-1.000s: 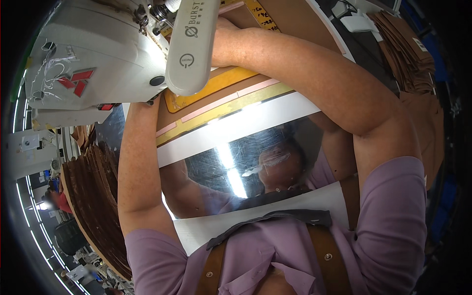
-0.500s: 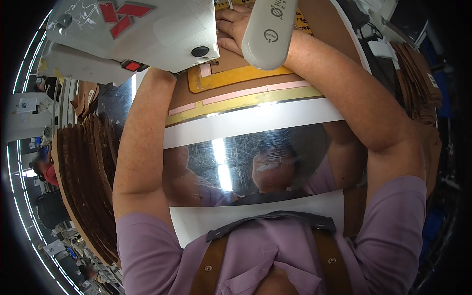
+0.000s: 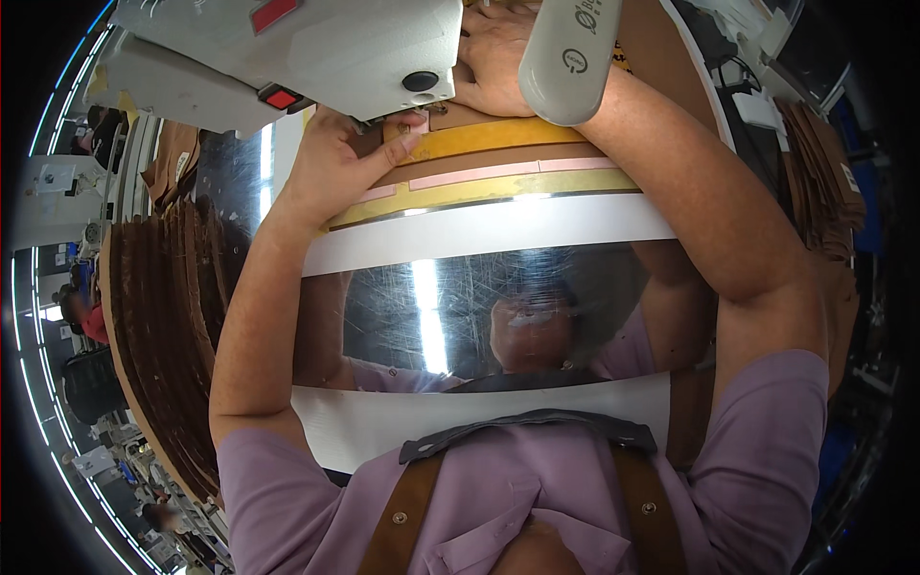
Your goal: Operating an industrial sewing machine to assemble leather bags.
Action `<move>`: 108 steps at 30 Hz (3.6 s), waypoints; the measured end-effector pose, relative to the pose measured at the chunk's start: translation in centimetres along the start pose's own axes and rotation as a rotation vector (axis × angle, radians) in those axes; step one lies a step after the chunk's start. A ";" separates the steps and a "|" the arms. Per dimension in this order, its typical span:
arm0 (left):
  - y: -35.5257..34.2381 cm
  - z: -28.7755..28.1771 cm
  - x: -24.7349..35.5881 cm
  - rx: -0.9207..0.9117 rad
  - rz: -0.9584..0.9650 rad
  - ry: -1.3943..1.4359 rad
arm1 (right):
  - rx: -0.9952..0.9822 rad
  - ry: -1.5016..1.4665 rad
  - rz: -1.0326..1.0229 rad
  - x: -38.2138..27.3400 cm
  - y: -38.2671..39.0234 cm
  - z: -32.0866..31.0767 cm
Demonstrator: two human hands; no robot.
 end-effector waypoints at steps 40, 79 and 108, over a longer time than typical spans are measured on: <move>2.5 2.1 5.3 0.165 0.373 -0.654 | -0.253 -0.043 0.039 0.7 0.4 -1.2; 2.1 5.0 8.8 0.095 0.213 -0.587 | -0.235 0.174 0.060 -0.1 2.0 0.9; 2.7 5.0 8.7 0.054 0.161 -0.625 | -0.211 -0.071 -0.046 -0.4 2.0 -3.9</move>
Point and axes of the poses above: each hand's wrist, its own y-axis away from the middle knuckle, its own z-axis out of the palm, x = y × z, the point moved 5 cm from there along -y, towards the middle knuckle, and after that the axes turned 1 degree about z, right-handed, at the moved point
